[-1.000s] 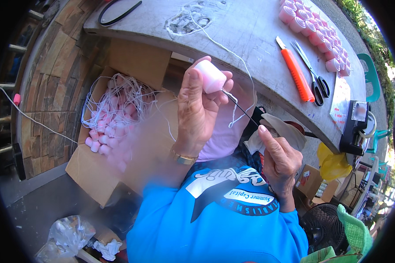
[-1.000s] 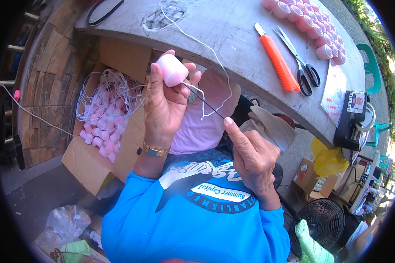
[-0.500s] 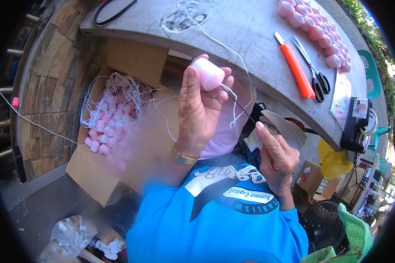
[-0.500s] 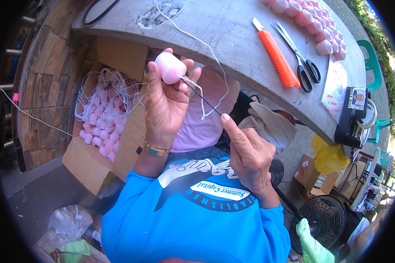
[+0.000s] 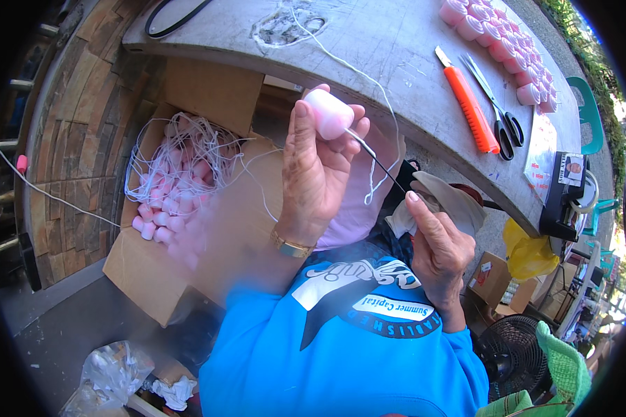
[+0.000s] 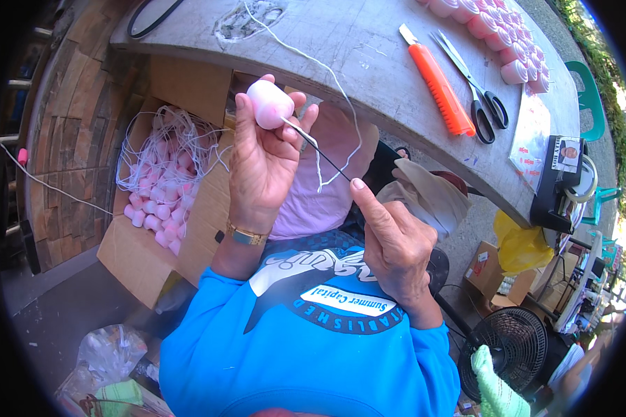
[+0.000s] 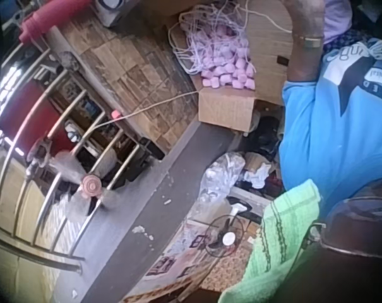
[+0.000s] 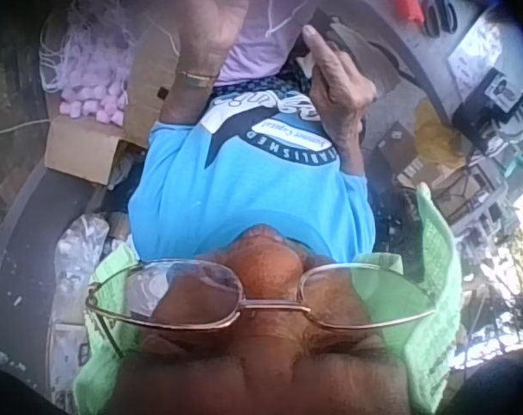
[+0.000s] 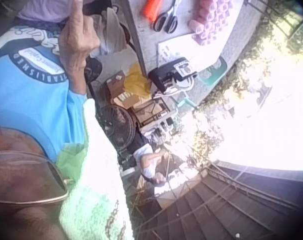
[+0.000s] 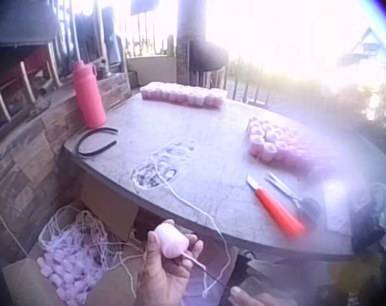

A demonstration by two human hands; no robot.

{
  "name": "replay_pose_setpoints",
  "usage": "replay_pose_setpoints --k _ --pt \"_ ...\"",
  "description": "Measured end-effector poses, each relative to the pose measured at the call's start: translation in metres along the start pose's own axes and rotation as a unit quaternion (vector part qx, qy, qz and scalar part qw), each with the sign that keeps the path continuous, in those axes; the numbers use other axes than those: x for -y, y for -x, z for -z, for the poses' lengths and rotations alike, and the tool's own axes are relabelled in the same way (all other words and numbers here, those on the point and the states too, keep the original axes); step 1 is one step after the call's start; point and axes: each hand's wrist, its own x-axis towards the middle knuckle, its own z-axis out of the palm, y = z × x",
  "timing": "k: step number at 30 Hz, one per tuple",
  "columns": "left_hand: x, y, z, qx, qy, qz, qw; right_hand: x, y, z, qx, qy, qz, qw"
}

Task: The person inserts a white wick into the top of small pink cylindrical candles, trims the wick with scissors, and wipes the candle with a cloth. The person repeats this process for several candles, placing finished units on the table.

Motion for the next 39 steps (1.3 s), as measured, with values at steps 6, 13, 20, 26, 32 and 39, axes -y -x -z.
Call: replay_pose_setpoints --k 6,13,20,26,32,39 --pt "0.0 0.0 -0.003 -0.013 -0.022 -0.007 1.0 0.0 -0.001 0.0 0.0 0.006 -0.004 1.0" --pt "0.002 0.0 0.001 0.028 -0.051 -0.019 0.998 0.001 0.0 0.002 0.016 0.003 -0.013 1.0" --pt "0.003 0.002 -0.003 0.048 -0.184 -0.11 0.976 0.003 0.002 0.005 0.035 0.007 -0.017 0.999" --pt "0.003 0.003 -0.004 0.091 -0.263 -0.142 0.95 -0.005 0.008 0.001 0.04 -0.08 -0.038 0.995" --pt "0.011 0.02 -0.017 0.132 -0.34 -0.161 0.917 -0.002 0.014 -0.012 0.025 -0.305 -0.185 0.934" --pt "0.021 0.031 -0.015 0.162 -0.419 -0.187 0.873 0.002 0.008 -0.015 0.0 -0.348 -0.199 0.916"
